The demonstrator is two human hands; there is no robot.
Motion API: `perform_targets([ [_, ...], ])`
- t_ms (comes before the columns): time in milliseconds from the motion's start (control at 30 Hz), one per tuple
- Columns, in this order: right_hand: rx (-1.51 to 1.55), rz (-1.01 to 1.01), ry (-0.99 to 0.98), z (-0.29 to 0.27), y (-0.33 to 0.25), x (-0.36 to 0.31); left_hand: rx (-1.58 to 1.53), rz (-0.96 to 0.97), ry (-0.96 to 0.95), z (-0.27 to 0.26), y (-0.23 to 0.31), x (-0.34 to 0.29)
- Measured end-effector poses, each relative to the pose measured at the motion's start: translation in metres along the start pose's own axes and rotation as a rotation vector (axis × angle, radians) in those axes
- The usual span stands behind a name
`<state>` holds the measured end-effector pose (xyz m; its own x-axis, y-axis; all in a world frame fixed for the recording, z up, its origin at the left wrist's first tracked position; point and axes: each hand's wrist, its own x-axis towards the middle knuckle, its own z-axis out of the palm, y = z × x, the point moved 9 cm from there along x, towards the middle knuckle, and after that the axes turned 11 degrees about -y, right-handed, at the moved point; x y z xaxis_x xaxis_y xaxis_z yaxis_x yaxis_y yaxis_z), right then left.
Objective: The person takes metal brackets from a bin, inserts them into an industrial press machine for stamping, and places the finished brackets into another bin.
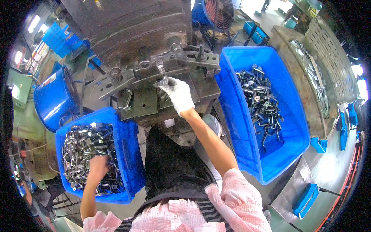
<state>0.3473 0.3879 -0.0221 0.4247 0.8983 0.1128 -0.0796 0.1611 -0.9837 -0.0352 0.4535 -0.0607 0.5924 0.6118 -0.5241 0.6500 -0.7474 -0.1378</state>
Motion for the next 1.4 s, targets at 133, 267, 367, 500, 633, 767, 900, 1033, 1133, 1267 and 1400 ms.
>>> perform_targets([
  [133,-0.032,-0.025,0.011,-0.009,0.005,0.000,-0.149,-0.121,0.404,-0.079,-0.039,-0.030],
  [267,-0.033,-0.034,0.004,-0.006,0.002,-0.002,-0.984,-0.050,0.394,-0.076,-0.079,-0.027],
  [367,-0.012,-0.021,0.022,-0.006,-0.003,-0.006,-1.543,0.016,0.322,-0.077,-0.033,-0.016],
  [500,-0.026,-0.006,0.020,-0.017,0.010,-0.004,-1.692,0.215,0.086,-0.078,0.052,0.026],
  [633,-0.155,0.062,0.032,-0.018,-0.033,-0.032,-1.823,0.304,-0.100,-0.084,0.106,0.040],
  [767,-0.809,-0.028,0.398,-0.114,-0.111,-0.087,-1.870,0.442,-0.222,-0.091,0.131,0.049],
  [900,-1.429,0.000,0.501,-0.157,-0.128,-0.115,-1.836,0.463,-0.324,-0.094,0.138,0.055],
  [1033,-0.267,0.103,-0.169,-0.033,-0.085,-0.094,-1.737,0.521,-0.323,-0.102,0.146,0.048],
  [1133,-0.130,0.120,-0.912,0.064,-0.045,-0.101,-1.271,0.649,-0.554,-0.103,0.178,0.031],
  [1267,-0.044,0.328,-1.302,0.120,-0.058,-0.125,-1.132,0.734,-0.586,-0.077,0.167,0.009],
  [1400,-0.292,0.278,-0.688,0.040,-0.050,-0.081,-1.617,0.297,0.106,-0.102,0.052,0.015],
])
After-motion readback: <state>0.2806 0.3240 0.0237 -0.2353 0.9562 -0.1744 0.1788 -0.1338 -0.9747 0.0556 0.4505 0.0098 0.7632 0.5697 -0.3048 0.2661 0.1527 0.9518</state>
